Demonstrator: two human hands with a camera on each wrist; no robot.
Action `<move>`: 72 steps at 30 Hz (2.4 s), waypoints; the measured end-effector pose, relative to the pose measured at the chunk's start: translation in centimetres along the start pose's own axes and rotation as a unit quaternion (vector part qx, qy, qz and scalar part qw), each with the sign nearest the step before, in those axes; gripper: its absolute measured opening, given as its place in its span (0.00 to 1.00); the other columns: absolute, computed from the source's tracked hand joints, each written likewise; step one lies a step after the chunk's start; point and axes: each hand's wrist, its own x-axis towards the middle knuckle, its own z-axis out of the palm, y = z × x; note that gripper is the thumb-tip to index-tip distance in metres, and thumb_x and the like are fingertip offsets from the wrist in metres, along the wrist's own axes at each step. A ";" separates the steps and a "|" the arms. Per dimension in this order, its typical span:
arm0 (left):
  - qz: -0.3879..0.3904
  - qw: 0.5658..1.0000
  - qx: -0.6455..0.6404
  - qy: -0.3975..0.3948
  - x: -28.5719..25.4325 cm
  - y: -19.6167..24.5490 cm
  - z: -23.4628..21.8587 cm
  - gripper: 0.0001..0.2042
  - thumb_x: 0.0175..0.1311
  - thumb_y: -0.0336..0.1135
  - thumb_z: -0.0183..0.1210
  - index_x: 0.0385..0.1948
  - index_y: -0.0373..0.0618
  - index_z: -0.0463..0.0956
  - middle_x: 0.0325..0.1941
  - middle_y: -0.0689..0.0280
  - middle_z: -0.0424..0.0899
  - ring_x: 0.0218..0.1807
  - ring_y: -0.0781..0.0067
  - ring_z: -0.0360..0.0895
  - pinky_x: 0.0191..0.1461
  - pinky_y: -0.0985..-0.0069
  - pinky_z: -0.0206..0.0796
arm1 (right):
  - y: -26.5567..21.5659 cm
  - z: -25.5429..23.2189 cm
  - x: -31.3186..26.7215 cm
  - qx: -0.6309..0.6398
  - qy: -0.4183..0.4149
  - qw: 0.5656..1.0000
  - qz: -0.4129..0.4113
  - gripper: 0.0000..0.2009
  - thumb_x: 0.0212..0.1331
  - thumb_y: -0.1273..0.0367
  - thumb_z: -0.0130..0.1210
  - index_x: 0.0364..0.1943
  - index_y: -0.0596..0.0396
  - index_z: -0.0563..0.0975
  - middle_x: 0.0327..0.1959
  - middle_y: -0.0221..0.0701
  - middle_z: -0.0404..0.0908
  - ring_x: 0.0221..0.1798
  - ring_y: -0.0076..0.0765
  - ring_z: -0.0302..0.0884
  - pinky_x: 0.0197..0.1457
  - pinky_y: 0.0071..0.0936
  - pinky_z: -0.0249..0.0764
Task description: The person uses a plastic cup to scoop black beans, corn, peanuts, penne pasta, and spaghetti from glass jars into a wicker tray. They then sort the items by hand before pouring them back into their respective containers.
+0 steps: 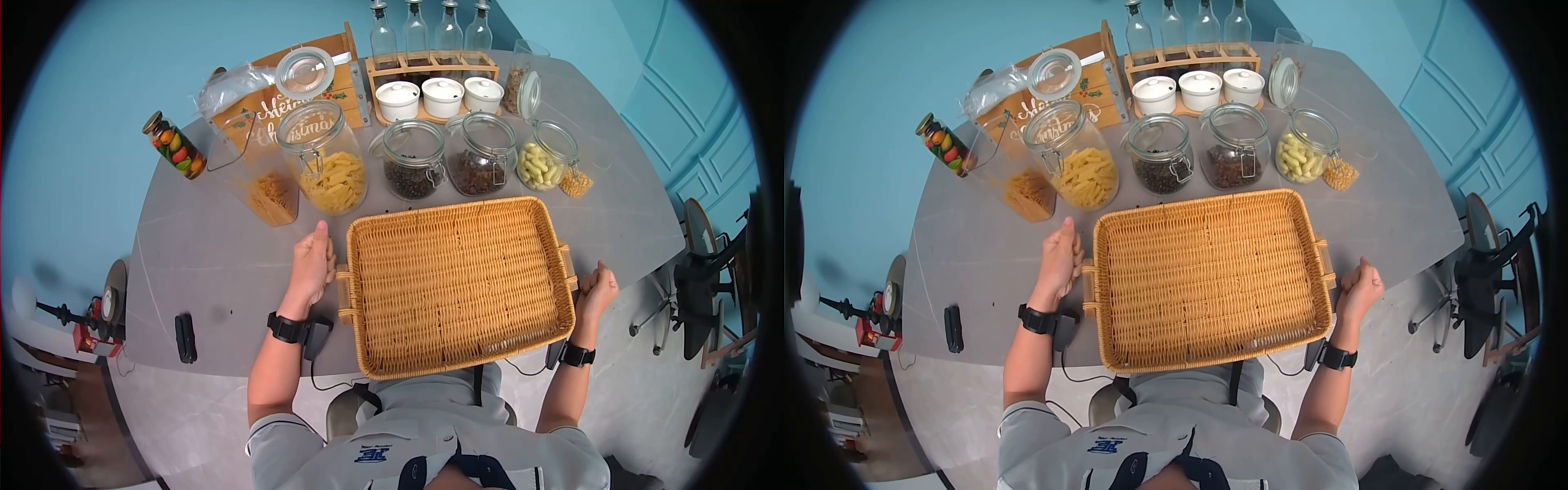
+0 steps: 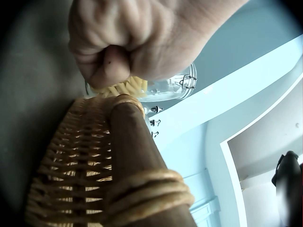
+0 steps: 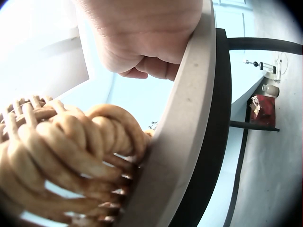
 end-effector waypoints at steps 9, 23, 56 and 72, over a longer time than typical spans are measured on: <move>-0.037 0.999 0.027 -0.002 0.5 -0.1 -0.1 0.22 0.79 0.50 0.52 0.21 0.53 0.63 0.17 0.78 0.60 0.14 0.87 0.52 0.15 0.83 0.43 | -5.0 -1.7 1.2 -0.011 -0.031 0.999 -0.015 0.19 0.72 0.69 0.52 0.21 0.42 0.61 0.17 0.16 0.50 0.18 0.15 0.45 0.22 0.24 0.44; -0.018 0.994 0.105 -0.015 1.1 -1.5 -0.6 0.19 0.77 0.41 0.56 0.21 0.48 0.68 0.16 0.80 0.62 0.16 0.90 0.55 0.19 0.82 0.44 | -27.3 35.6 11.8 -0.625 -0.414 0.578 -0.324 0.16 0.72 0.58 0.54 0.35 0.58 0.77 0.31 0.34 0.81 0.33 0.31 0.82 0.35 0.31 0.79; -0.050 0.990 0.107 -0.080 0.4 -1.5 -1.5 0.12 0.66 0.31 0.67 0.24 0.42 0.74 0.17 0.82 0.63 0.22 0.93 0.54 0.25 0.84 0.47 | 2.0 47.4 21.2 -0.756 -0.447 0.354 -0.322 0.10 0.61 0.75 0.56 0.44 0.64 0.81 0.41 0.44 0.86 0.47 0.48 0.87 0.43 0.38 0.84; -0.058 0.989 0.115 -0.074 0.2 -1.0 -1.3 0.12 0.68 0.32 0.66 0.24 0.41 0.76 0.17 0.80 0.69 0.22 0.94 0.59 0.25 0.85 0.49 | -3.0 48.4 19.2 -0.790 -0.431 0.396 -0.183 0.10 0.49 0.79 0.68 0.37 0.59 0.85 0.38 0.41 0.89 0.41 0.41 0.89 0.40 0.38 0.83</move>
